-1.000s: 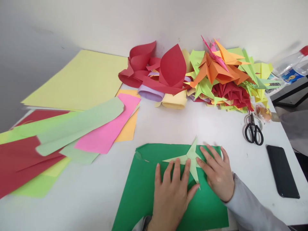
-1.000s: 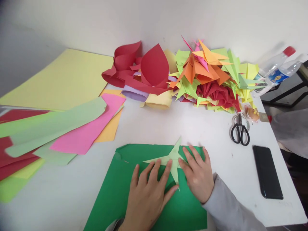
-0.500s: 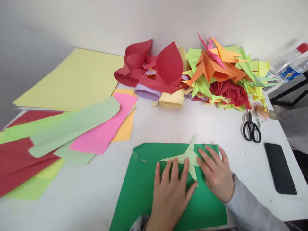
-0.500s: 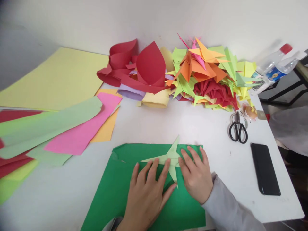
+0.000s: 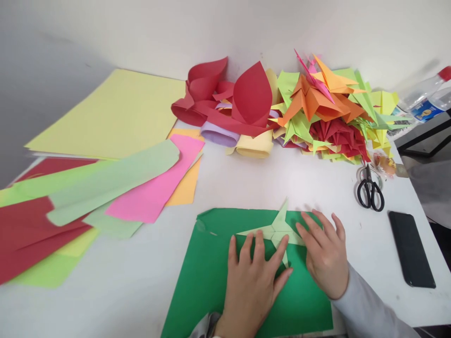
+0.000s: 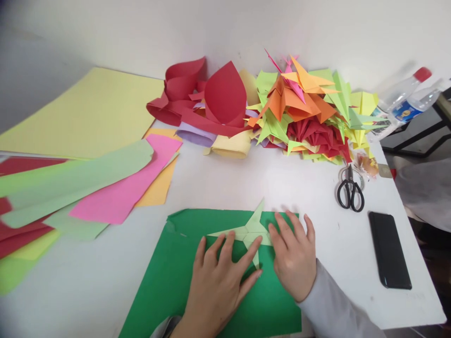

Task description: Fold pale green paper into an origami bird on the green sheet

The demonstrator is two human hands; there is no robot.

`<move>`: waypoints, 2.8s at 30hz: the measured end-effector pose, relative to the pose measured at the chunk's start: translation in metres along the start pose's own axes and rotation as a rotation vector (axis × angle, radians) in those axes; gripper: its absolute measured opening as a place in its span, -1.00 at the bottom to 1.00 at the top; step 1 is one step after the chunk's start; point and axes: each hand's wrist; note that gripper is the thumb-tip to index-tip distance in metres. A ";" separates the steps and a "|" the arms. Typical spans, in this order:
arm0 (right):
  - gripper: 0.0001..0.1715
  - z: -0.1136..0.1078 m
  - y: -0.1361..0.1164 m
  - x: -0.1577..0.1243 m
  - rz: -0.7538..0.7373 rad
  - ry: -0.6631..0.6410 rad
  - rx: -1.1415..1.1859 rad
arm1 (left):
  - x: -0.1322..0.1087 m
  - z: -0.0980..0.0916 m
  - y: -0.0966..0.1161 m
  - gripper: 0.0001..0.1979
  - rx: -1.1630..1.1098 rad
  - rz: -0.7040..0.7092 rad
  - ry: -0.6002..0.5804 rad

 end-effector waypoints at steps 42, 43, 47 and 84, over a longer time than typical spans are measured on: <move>-0.59 -0.003 -0.024 0.000 -0.249 -0.123 -0.121 | -0.003 0.006 0.000 -0.47 -0.005 0.039 0.132; -0.60 -0.003 -0.023 0.000 -0.245 -0.129 -0.119 | -0.003 0.006 0.000 -0.48 0.002 0.042 0.138; -0.58 -0.004 -0.023 -0.003 -0.209 -0.149 -0.099 | -0.002 0.004 0.002 -0.51 0.036 0.047 0.149; -0.64 -0.002 -0.031 -0.004 -0.150 -0.198 -0.126 | -0.017 -0.002 -0.021 -0.28 0.174 0.051 0.086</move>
Point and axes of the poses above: each hand's wrist, its own x-axis towards the middle knuckle, its own z-axis out of the palm, y = z × x, and after that the axes turned 11 degrees about -x, right-handed
